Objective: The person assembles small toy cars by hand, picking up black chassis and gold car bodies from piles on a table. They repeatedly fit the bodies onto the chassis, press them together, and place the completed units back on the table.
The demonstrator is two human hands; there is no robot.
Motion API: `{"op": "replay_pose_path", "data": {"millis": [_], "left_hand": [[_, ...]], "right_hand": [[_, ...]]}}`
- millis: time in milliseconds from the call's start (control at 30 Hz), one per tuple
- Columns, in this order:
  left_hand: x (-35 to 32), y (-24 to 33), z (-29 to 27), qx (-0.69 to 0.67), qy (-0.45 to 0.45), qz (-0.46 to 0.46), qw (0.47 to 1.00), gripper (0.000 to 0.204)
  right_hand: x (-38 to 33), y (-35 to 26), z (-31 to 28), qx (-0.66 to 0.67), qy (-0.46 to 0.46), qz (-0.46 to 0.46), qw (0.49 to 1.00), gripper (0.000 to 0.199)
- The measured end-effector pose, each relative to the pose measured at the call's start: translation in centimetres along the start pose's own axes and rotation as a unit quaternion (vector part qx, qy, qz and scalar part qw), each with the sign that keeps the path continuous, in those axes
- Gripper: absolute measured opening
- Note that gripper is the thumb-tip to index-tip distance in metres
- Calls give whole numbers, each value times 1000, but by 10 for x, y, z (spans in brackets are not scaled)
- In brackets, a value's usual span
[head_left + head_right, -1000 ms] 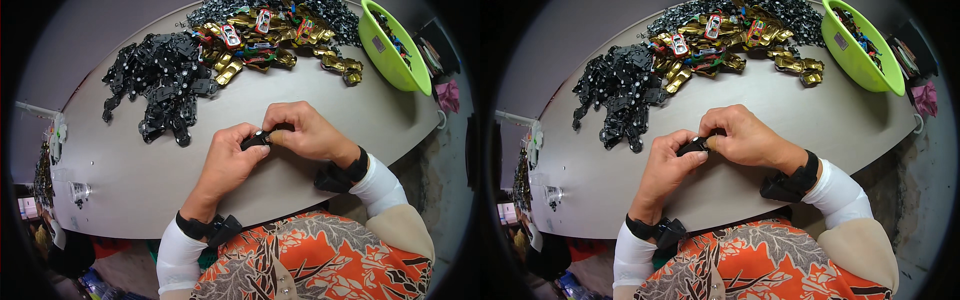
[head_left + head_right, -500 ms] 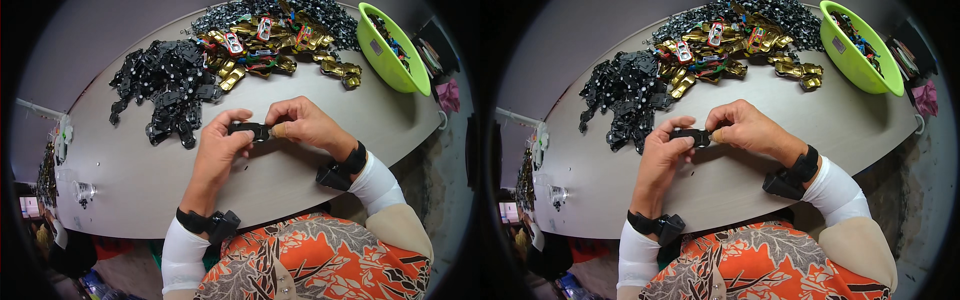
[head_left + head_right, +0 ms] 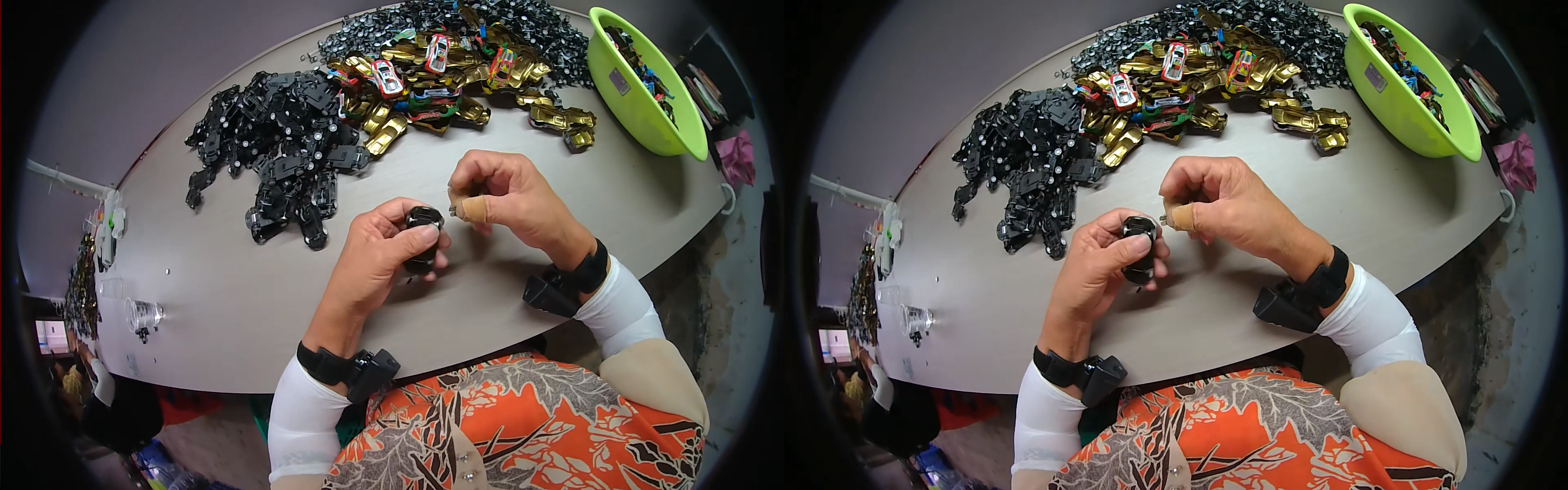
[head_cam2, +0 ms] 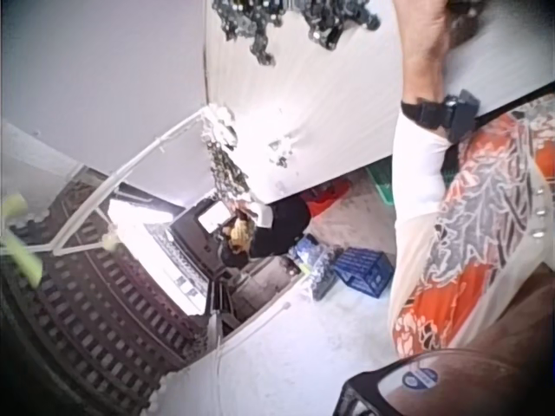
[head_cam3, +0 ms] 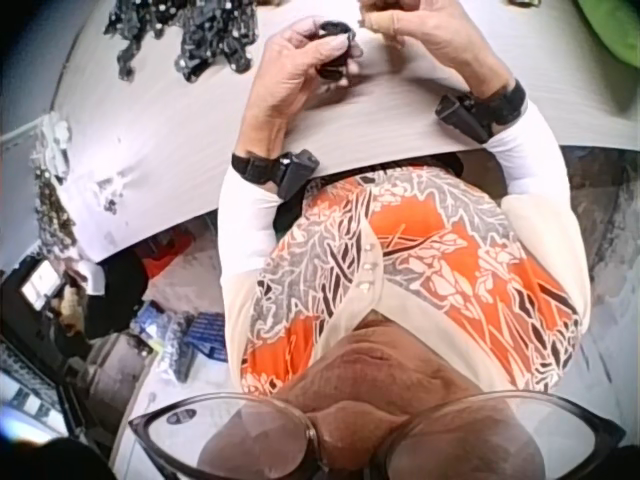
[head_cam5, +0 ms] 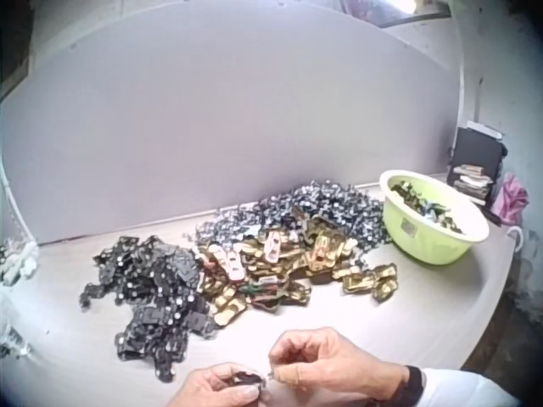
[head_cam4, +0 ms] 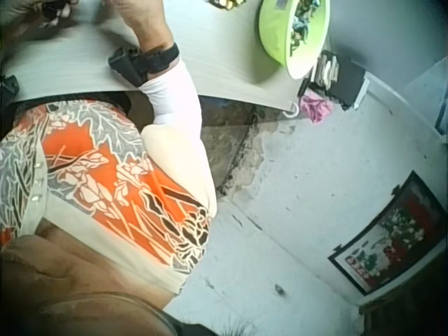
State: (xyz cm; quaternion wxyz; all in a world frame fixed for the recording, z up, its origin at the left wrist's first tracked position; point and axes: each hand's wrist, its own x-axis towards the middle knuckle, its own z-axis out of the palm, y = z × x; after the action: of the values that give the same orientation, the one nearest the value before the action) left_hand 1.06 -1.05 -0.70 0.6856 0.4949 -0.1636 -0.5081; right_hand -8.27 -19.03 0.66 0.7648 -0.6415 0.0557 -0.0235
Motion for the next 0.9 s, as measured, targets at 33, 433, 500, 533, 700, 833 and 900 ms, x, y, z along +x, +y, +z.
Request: {"op": "replay_pose_path", "data": {"millis": [33, 433, 500, 533, 700, 833, 900], "left_hand": [[-1, 1, -1, 33, 4, -9, 999, 20], [-5, -3, 6, 132, -19, 15, 991, 9], [-6, -5, 8, 164, -2, 32, 986, 8], [-5, -8, 8, 182, 9, 48, 982, 8], [-6, -9, 9, 253, 29, 46, 966, 7], [-9, -11, 6, 260, 39, 26, 964, 7], [-14, -9, 5, 220, 45, 5, 974, 8]], "right_hand": [[-1, -2, 1, 4, 4, -6, 1000, 10], [-3, -8, 3, -96, -76, 73, 990, 10], [-4, -5, 6, -141, -66, 65, 986, 9], [-3, 2, 6, -162, -60, 40, 984, 9], [-3, 14, 10, -243, -43, 0, 969, 10], [1, 26, 9, -256, -69, -33, 964, 10], [4, 23, 8, -188, -101, 7, 977, 12]]}}
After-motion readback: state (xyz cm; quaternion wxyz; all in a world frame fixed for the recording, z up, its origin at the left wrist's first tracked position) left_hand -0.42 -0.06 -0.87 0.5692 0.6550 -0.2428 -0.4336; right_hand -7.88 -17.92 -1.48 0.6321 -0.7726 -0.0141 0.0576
